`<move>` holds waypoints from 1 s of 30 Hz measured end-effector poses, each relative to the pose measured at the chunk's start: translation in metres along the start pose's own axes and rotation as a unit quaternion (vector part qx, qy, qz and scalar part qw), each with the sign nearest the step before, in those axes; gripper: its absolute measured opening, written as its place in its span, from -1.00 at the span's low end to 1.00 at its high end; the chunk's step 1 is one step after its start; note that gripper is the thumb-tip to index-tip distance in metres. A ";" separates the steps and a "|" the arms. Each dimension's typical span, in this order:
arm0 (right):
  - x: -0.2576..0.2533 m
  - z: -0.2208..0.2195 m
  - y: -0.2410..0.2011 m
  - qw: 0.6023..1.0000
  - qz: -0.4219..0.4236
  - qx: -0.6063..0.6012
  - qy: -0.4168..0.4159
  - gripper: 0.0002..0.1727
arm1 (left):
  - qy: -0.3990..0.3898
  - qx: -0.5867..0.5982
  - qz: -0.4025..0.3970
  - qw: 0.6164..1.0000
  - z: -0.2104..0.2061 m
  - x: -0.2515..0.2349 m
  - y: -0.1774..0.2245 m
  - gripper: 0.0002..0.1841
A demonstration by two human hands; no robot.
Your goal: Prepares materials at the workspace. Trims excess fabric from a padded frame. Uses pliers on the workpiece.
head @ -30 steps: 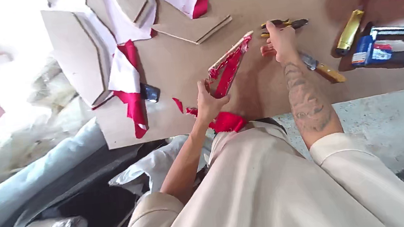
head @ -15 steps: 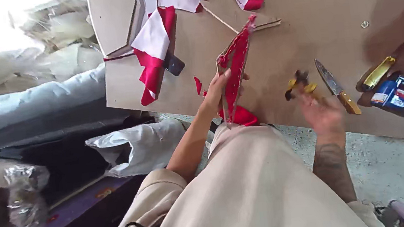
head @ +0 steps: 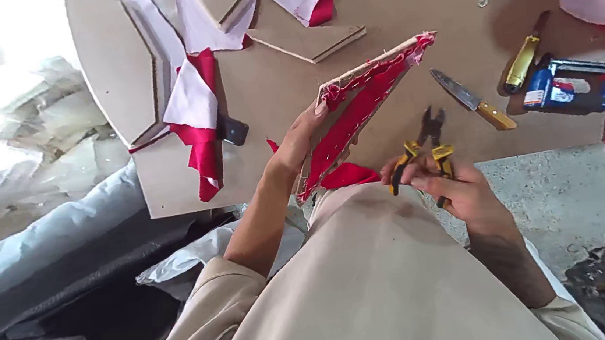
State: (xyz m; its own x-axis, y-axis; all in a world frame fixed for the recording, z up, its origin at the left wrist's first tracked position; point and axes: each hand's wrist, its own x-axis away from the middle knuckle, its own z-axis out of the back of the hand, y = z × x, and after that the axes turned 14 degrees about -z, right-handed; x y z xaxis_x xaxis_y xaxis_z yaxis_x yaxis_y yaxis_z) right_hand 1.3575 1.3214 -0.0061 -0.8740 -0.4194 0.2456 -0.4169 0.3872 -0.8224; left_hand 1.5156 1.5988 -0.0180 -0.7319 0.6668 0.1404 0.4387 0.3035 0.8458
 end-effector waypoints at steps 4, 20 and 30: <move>0.001 -0.003 -0.005 0.994 -0.041 0.097 0.004 -0.68 | -0.030 -0.016 -0.015 0.999 -0.015 0.000 0.021 -0.41; -0.018 -0.009 0.001 0.727 0.173 0.551 0.371 -0.70 | -0.050 0.083 0.102 0.990 -0.047 0.001 0.021 -0.51; 0.004 0.010 -0.017 0.972 -0.016 0.202 0.115 -0.63 | -0.058 -0.088 -0.042 0.994 -0.028 -0.006 0.022 -0.58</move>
State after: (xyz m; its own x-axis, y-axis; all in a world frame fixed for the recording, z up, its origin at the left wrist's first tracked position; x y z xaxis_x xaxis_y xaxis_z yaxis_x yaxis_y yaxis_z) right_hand 1.3635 1.3046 0.0038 -0.9145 -0.2129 0.3439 -0.3527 0.0035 -0.9357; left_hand 1.5149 1.5829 0.0138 -0.6919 0.7219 0.0140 0.2739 0.2445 0.9301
